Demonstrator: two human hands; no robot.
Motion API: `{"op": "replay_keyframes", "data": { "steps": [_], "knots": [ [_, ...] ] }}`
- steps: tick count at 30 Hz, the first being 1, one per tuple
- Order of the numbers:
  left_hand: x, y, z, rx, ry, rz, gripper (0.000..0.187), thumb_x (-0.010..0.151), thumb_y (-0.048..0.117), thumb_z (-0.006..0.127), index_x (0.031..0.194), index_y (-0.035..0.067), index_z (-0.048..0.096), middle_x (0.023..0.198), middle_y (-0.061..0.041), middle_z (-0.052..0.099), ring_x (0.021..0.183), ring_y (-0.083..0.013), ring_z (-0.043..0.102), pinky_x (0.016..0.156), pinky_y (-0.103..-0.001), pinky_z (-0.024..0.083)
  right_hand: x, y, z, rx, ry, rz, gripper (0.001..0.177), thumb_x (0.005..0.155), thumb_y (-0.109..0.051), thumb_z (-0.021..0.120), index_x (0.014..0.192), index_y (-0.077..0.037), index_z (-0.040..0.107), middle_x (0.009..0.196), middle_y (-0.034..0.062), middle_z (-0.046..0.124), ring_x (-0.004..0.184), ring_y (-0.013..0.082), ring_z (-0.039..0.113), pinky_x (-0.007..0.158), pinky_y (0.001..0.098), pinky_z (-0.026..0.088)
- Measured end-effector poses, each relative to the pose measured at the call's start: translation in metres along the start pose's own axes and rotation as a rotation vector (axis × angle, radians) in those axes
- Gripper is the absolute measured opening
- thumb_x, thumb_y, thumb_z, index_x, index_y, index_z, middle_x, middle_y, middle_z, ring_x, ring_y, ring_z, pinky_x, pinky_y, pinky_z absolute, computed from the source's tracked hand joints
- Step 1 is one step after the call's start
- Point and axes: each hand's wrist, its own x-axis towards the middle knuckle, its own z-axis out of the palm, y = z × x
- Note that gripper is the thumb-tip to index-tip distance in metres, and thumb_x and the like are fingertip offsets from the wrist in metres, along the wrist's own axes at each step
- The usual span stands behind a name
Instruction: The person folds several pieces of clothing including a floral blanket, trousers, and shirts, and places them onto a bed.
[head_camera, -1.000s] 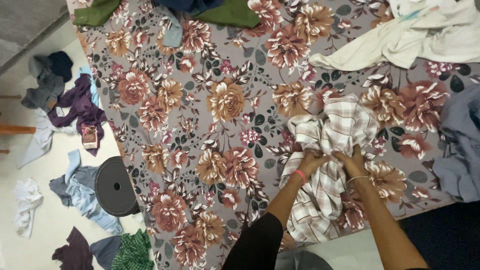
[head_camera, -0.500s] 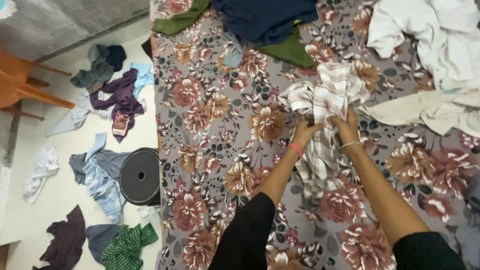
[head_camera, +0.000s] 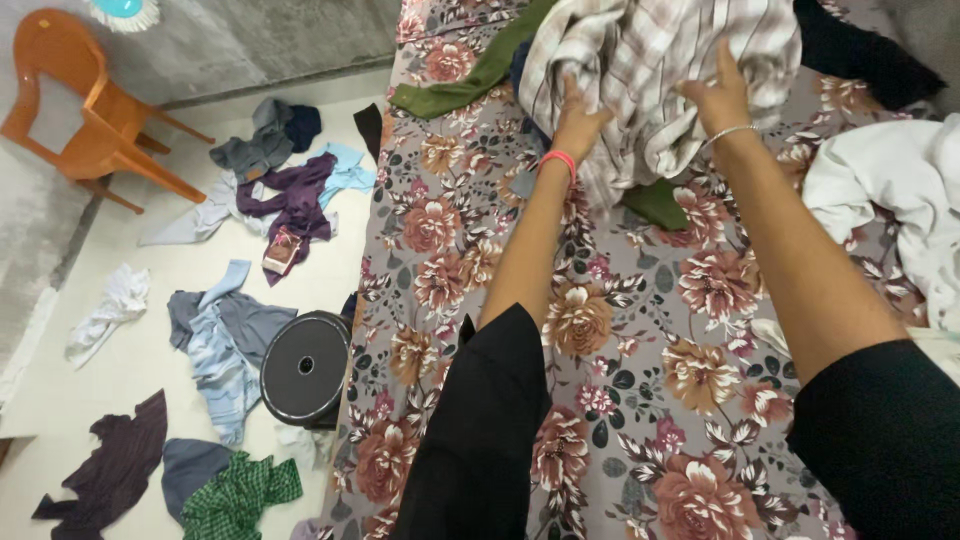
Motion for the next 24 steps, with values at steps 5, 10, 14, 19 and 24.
{"op": "replay_keyframes", "data": {
  "steps": [5,10,14,19,24],
  "knots": [
    [-0.044,-0.028,0.007,0.041,-0.115,-0.079,0.114,0.072,0.027,0.082,0.161,-0.003,0.018,0.159,-0.029,0.037,0.148,-0.0381,0.037,0.121,-0.038,0.031,-0.033,0.043,0.042,0.026,-0.119,0.123,0.08,0.087,-0.017,0.07,0.159,-0.005,0.038,0.165,0.0158,0.042,0.145,0.0271,0.048,0.116,0.034,0.04],
    [-0.079,-0.011,0.019,0.116,-0.113,-0.058,0.107,0.071,0.028,0.084,0.157,-0.003,0.029,0.157,-0.029,0.041,0.148,-0.0397,0.038,0.122,-0.04,0.031,-0.059,0.056,0.058,-0.051,-0.144,0.178,0.078,0.088,-0.016,0.071,0.158,-0.004,0.041,0.157,0.0187,0.05,0.14,0.0303,0.051,0.114,0.0361,0.04],
    [-0.105,0.014,0.022,0.106,-0.159,-0.135,0.106,0.073,0.027,0.085,0.158,-0.001,0.027,0.158,-0.029,0.035,0.147,-0.0404,0.034,0.119,-0.041,0.028,-0.072,0.058,0.049,-0.055,-0.217,-0.043,0.074,0.094,-0.014,0.075,0.158,0.001,0.041,0.16,0.021,0.043,0.147,0.0275,0.041,0.118,0.0343,0.033],
    [-0.133,0.043,0.026,0.033,-0.155,-0.063,0.106,0.072,0.029,0.082,0.158,-0.004,0.028,0.157,-0.028,0.04,0.147,-0.0374,0.041,0.121,-0.038,0.033,-0.107,0.03,0.018,-0.041,-0.232,-0.055,0.073,0.093,-0.014,0.073,0.158,0.0,0.042,0.159,0.0182,0.047,0.139,0.0228,0.049,0.108,0.0311,0.044],
    [-0.169,0.074,0.037,0.119,-0.224,-0.016,0.104,0.074,0.031,0.081,0.156,-0.007,0.03,0.158,-0.029,0.039,0.147,-0.0393,0.039,0.121,-0.04,0.031,-0.149,-0.001,-0.019,-0.03,-0.157,0.234,0.079,0.084,-0.02,0.072,0.155,-0.01,0.039,0.156,0.007,0.045,0.118,0.0212,0.057,0.084,0.0312,0.05]
  ]
}}
